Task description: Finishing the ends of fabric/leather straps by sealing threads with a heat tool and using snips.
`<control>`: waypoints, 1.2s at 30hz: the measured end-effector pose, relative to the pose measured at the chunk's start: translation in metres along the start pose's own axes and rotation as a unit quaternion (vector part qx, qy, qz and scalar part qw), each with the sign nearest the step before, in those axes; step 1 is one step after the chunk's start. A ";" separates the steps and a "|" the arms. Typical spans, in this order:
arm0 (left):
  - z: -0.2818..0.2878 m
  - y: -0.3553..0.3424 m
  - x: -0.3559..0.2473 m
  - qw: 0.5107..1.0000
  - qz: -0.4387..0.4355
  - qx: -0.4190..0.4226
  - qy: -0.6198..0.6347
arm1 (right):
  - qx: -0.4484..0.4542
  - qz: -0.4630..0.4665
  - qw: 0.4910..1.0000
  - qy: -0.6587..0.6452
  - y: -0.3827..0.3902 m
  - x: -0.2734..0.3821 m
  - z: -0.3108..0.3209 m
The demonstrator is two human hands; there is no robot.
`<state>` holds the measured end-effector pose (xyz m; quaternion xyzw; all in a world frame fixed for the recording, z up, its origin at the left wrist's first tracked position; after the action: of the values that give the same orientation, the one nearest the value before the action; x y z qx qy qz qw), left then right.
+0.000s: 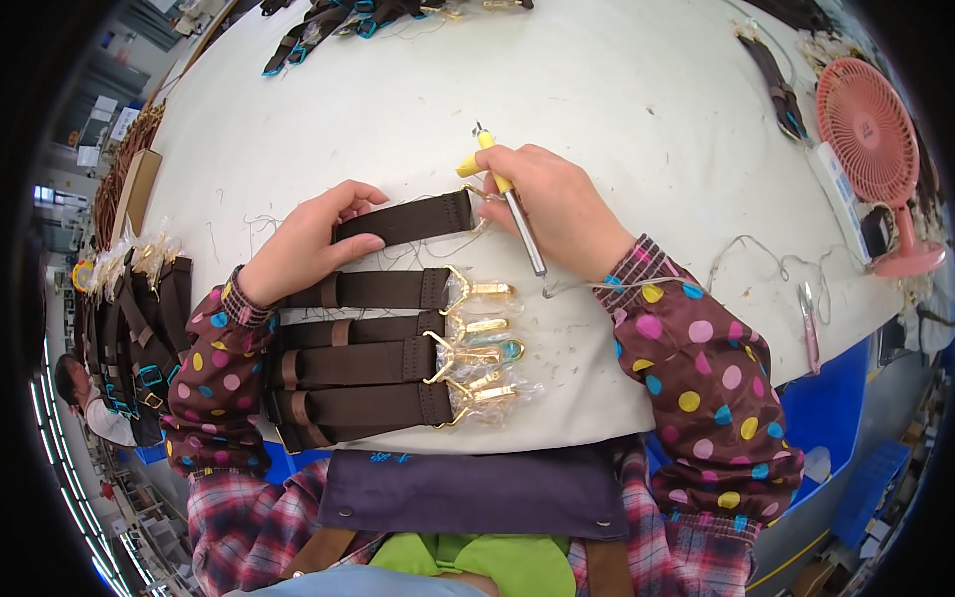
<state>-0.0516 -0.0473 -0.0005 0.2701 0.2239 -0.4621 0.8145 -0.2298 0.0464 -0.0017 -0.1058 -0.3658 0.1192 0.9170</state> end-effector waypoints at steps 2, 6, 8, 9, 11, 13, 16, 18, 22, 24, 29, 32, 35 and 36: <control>0.010 0.014 -0.005 0.996 -0.037 -0.069 -0.033 | -0.008 0.014 1.000 0.012 -0.001 0.004 0.000; 0.012 0.037 -0.031 0.931 -0.163 -0.142 -0.294 | -0.027 0.094 0.993 0.066 0.001 0.021 0.001; 0.001 0.041 -0.047 0.894 -0.220 -0.117 -0.373 | -0.006 0.115 0.987 0.113 0.003 0.025 -0.002; -0.003 0.039 -0.047 0.898 -0.218 -0.089 -0.371 | 0.009 0.110 0.988 0.112 0.004 0.024 -0.004; -0.007 0.038 -0.043 0.917 -0.214 -0.073 -0.330 | 0.024 0.106 0.988 0.113 0.004 0.025 -0.004; -0.010 0.034 -0.043 0.934 -0.208 -0.056 -0.286 | 0.001 0.087 0.993 0.078 0.003 0.024 0.002; -0.005 0.020 -0.053 0.960 -0.166 -0.092 -0.206 | -0.044 0.058 0.997 -0.016 0.004 0.017 0.004; -0.006 0.006 -0.053 0.986 -0.116 -0.082 -0.088 | -0.059 0.027 0.991 -0.117 0.001 0.018 0.000; -0.021 -0.010 -0.040 0.994 -0.098 -0.036 -0.033 | -0.106 0.009 0.965 -0.240 -0.003 0.012 -0.009; -0.029 -0.014 -0.030 0.996 -0.084 -0.006 -0.016 | -0.075 -0.044 0.962 -0.257 -0.004 0.007 -0.016; -0.028 -0.019 -0.019 0.993 -0.045 0.021 0.106 | -0.076 -0.076 0.968 -0.225 -0.004 -0.002 -0.023; -0.035 -0.020 -0.009 0.979 0.006 0.057 0.196 | -0.074 -0.077 0.967 -0.231 -0.003 -0.003 -0.025; -0.039 -0.021 -0.005 0.970 0.015 0.071 0.231 | -0.070 -0.076 0.970 -0.221 -0.003 -0.002 -0.026; -0.040 -0.021 -0.005 0.969 0.011 0.074 0.235 | -0.064 -0.078 0.971 -0.215 -0.003 -0.002 -0.026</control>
<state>-0.0767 -0.0273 -0.0321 0.4332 0.3710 -0.3921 0.7218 -0.2125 0.0403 -0.0208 -0.1075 -0.5687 0.0434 0.8144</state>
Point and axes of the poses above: each hand's wrist, its own y-axis away from the middle knuckle, its own z-axis out of the back of the hand, x = y × z, the point moved 8 cm from there along -y, towards the middle knuckle, and after that the axes turned 7 degrees about x, right-handed, at the moved point
